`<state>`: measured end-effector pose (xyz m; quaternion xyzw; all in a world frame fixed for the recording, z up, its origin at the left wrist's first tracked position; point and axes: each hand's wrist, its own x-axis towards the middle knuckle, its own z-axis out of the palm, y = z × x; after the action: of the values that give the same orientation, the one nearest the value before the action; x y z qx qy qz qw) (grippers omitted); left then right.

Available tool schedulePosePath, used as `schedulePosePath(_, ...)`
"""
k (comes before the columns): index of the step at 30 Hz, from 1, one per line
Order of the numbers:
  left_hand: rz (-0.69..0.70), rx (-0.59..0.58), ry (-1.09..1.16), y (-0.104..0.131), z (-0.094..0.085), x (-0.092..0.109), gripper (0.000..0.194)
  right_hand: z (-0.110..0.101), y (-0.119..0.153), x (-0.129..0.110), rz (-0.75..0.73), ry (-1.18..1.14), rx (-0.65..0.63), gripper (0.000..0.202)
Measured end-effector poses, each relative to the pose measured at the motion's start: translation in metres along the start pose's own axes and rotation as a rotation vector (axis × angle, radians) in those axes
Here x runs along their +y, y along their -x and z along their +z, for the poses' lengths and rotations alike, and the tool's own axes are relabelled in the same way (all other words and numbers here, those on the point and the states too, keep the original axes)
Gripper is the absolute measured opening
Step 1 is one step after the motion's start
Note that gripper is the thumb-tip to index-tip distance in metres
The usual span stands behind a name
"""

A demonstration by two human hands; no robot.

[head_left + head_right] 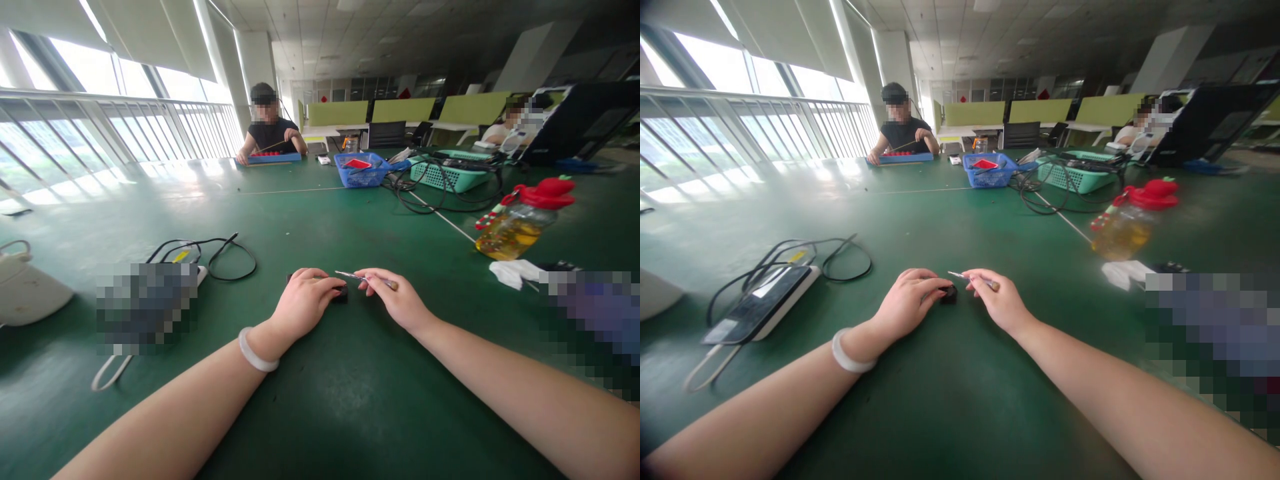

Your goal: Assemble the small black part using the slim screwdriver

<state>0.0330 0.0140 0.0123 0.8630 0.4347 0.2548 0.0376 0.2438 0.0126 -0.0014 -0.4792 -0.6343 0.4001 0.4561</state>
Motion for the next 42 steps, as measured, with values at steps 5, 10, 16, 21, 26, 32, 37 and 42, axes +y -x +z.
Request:
schedulePosePath(5, -0.027, 0.01, 0.034, 0.0008, 0.0015, -0.0013, 0.023, -0.0001, -0.0001, 0.0, 0.0, 0.003, -0.003, 0.035)
schedulePosePath(10, -0.037, 0.015, 0.058, 0.0014, 0.002, -0.0037, 0.023, -0.001, -0.0001, -0.0002, 0.018, 0.015, -0.019, 0.035)
schedulePosePath(16, -0.027, -0.003, 0.067, 0.0008, 0.0005, -0.0033, 0.025, -0.001, 0.0005, -0.0005, 0.019, 0.02, -0.034, 0.035)
schedulePosePath(21, -0.018, 0.0, 0.086, -0.0001, -0.0002, -0.0035, 0.028, -0.0008, 0.0006, -0.0002, 0.016, 0.021, -0.034, 0.035)
schedulePosePath(26, -0.003, 0.0, 0.08, -0.0004, 0.0007, -0.0047, 0.029, -0.0007, 0.0007, 0.0009, 0.019, 0.022, -0.042, 0.035)
schedulePosePath(32, -0.022, 0.015, 0.099, 0.0001, 0.0009, -0.0042, 0.029, 0.0003, 0.0003, 0.0001, 0.015, 0.005, -0.031, 0.036)
schedulePosePath(37, 0.005, -0.02, 0.091, -0.0001, 0.0001, -0.0037, 0.028, 0.0002, 0.0002, 0.0001, 0.014, 0.013, -0.033, 0.035)
schedulePosePath(42, 0.016, -0.019, 0.045, 0.0007, 0.0007, -0.0045, 0.026, 0.0003, 0.0005, -0.0003, 0.023, 0.016, -0.036, 0.034)
